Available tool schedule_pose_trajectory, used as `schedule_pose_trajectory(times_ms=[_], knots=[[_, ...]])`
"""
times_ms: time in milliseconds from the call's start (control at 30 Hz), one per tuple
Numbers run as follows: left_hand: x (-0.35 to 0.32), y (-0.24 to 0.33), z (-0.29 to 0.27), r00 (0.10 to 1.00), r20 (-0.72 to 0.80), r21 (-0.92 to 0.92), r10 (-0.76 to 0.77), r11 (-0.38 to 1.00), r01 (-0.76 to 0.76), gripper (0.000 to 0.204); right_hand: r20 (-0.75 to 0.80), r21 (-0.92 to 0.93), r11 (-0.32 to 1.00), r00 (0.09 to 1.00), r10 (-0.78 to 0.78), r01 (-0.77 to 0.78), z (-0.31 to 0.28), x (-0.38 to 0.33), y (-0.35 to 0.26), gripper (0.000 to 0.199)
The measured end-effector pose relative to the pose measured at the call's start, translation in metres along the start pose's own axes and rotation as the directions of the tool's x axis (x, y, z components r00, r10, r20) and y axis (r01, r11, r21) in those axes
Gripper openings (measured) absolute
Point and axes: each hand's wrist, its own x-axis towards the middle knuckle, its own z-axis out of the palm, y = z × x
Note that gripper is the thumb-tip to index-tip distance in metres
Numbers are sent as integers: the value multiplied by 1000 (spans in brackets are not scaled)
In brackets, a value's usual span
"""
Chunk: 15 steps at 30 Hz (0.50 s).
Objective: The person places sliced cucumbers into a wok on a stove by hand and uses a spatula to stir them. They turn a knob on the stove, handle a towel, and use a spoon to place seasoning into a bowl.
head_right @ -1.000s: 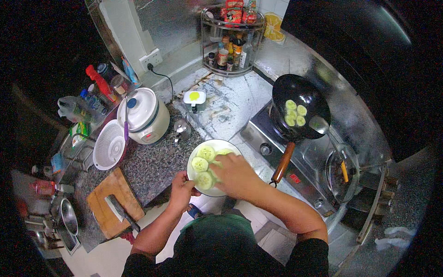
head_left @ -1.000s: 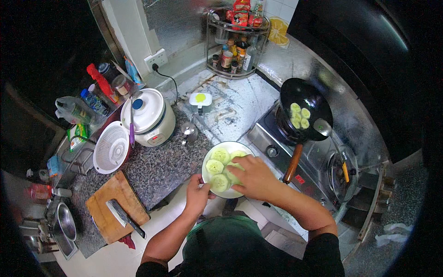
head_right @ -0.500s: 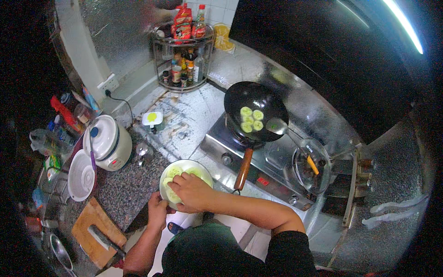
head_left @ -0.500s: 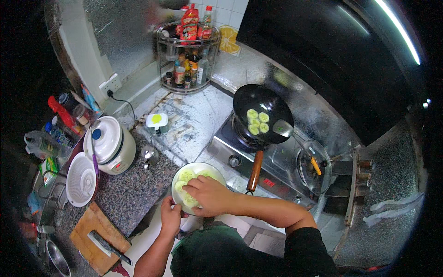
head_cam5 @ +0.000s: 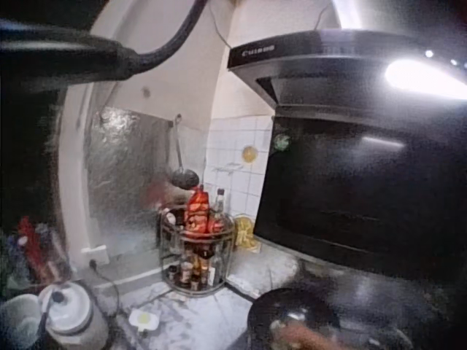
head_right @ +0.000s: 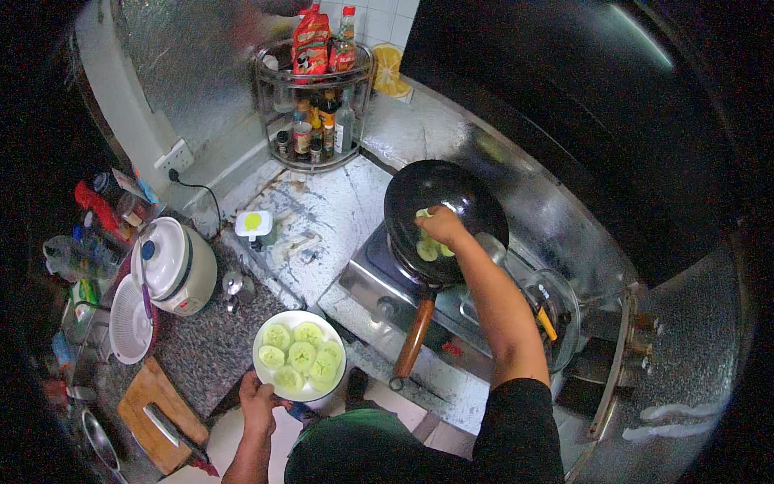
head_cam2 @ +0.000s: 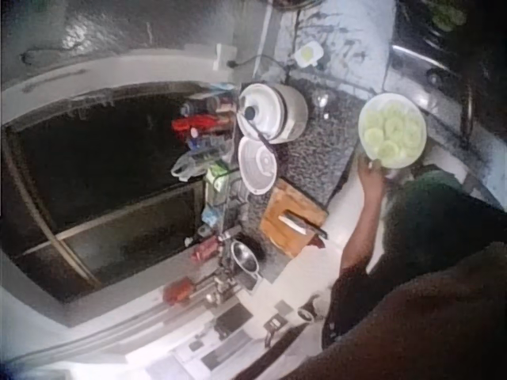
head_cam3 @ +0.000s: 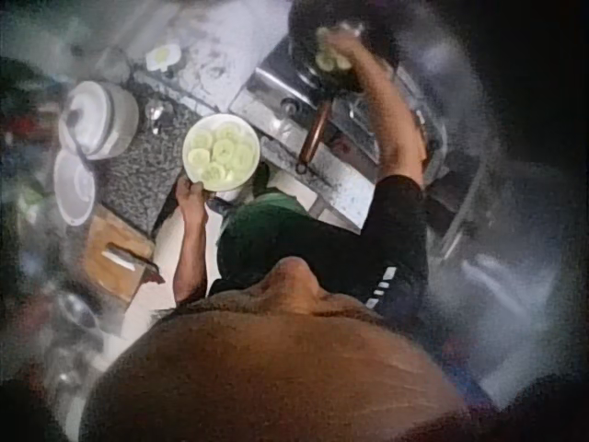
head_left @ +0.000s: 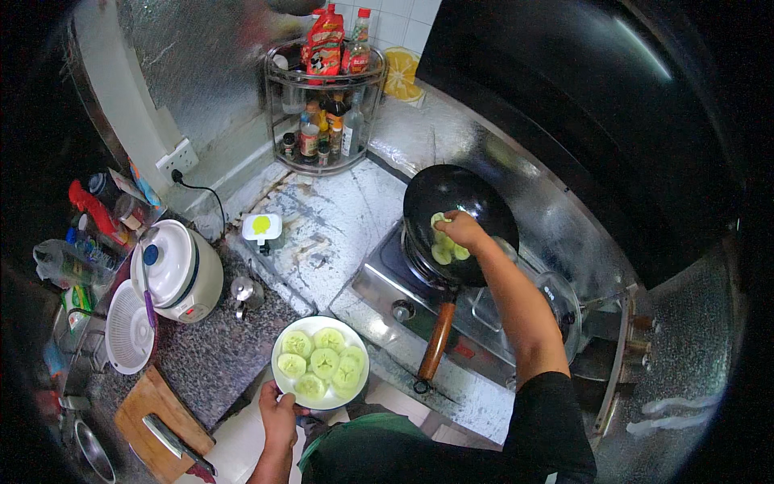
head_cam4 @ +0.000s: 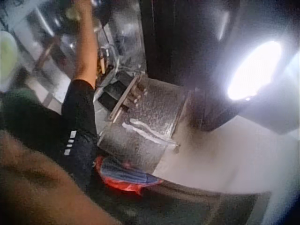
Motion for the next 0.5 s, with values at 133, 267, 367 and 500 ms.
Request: schedule_pose_trajectory(times_ms=[133,267,367,500], knots=[[-4,2,1,1000,-9,-5,10,1000,-11,29,-21,-184,981,998,-64,59,5,13,5,60],[-2,4,-6,999,37,-33,36,999,-35,29,-120,-100,984,980,-160,148,-44,-36,-25,46],[2,10,-9,997,47,-6,56,998,-56,29,-244,-51,963,931,-270,266,-73,-90,-49,36],[3,18,-13,996,60,20,70,997,-72,29,-227,-97,959,932,-283,267,-81,-129,-62,33]])
